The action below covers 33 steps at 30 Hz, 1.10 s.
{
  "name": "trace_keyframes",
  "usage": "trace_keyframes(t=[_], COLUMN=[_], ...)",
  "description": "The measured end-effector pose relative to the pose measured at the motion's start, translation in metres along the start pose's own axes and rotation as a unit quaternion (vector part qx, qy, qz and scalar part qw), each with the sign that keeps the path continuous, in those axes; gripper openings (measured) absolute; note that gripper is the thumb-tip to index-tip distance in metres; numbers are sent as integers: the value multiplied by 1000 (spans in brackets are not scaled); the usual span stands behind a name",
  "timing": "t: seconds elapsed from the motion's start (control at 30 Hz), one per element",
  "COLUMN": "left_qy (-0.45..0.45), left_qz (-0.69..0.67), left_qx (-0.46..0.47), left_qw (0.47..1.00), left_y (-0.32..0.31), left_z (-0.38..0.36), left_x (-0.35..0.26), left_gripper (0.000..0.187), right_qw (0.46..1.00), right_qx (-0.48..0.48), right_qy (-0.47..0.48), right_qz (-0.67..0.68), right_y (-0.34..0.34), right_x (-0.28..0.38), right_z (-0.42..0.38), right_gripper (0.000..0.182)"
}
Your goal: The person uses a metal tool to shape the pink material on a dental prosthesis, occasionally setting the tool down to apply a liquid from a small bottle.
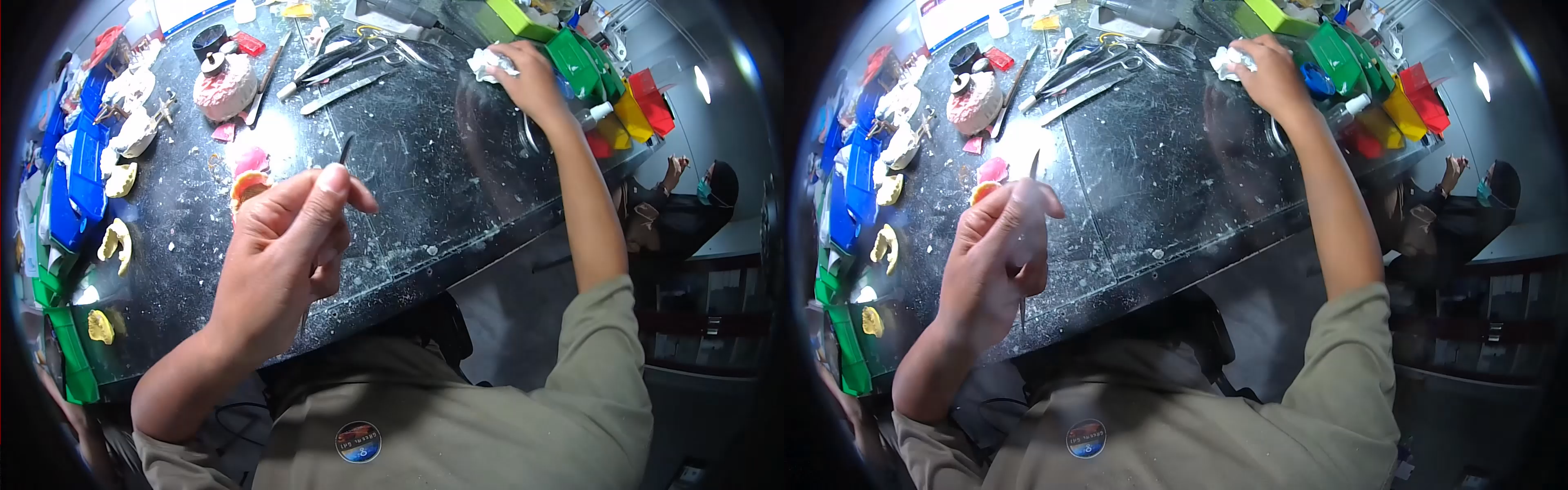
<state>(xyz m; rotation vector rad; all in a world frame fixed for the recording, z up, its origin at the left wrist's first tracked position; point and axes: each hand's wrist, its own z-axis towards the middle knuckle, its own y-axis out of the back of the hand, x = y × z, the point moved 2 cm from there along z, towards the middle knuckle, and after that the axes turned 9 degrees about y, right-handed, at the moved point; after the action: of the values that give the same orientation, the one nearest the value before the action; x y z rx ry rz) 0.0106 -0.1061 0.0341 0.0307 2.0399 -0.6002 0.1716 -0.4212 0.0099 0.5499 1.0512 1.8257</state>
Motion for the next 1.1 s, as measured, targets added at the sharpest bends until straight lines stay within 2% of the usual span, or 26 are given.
trace_keyframes(t=[0.07, 0.13, 0.2, 0.23, 0.3, 0.33, 0.43, 0.5, 0.57, 0.63, 0.7, 0.77, 0.83, 0.9, 1.0, 1.1], left_qy=[11, 18, 32, 39, 44, 44, 57, 66, 70, 65, 70, 75, 69, 60, 53, 51], left_qz=[15, 15, 9, 9, 4, 10, 24, 31, 37, 24, 23, 22, 19, 20, 25, 36], left_qx=[-8, -37, -54, -60, -29, -21, -3, 7, 25, 35, 14, 0, -8, -10, -36, -55], left_qw=[1000, 999, 998, 997, 999, 999, 998, 997, 997, 997, 997, 997, 997, 998, 998, 997], left_y=[-3, 0, 6, 10, 13, 12, 5, 0, -3, -3, -2, -1, 1, 5, 10, 17], left_z=[-4, -7, -9, -10, -8, -7, 0, 2, 4, 4, 0, -5, -8, -12, -21, -24], left_x=[2, 5, 5, 4, 6, 7, 9, 12, 15, 16, 13, 10, 8, 10, 6, 3], left_gripper=[29, 28, 27, 26, 25, 25, 25, 24, 24, 23, 23, 23, 24, 25, 25, 25], right_qw=[999, 998, 987, 983, 969, 966, 952, 964, 971, 959, 960, 988, 994, 993, 979, 984], right_qx=[46, -64, -151, -164, -109, -110, 32, 8, -8, 18, 29, 6, -53, -97, -131, -40], right_qy=[-22, 17, 49, 19, -55, -12, 56, 34, -40, 73, 123, 79, 5, 44, 94, 126], right_qz=[15, 9, 26, 84, 215, 235, 298, 263, 235, 272, 251, 133, 100, 45, -125, 116], right_y=[-21, -6, 31, 49, 69, 76, 66, 52, 46, 48, 45, 28, 28, 26, 23, 20], right_x=[-7, -10, 13, 30, 56, 83, 132, 129, 108, 130, 132, 91, 58, 31, 37, 79], right_z=[4, 5, 4, -1, -23, -34, -74, -91, -90, -94, -83, -63, -34, -3, 32, 56], right_gripper=[17, 11, 6, 5, 10, 11, 14, 14, 18, 22, 21, 21, 23, 25, 28, 26])
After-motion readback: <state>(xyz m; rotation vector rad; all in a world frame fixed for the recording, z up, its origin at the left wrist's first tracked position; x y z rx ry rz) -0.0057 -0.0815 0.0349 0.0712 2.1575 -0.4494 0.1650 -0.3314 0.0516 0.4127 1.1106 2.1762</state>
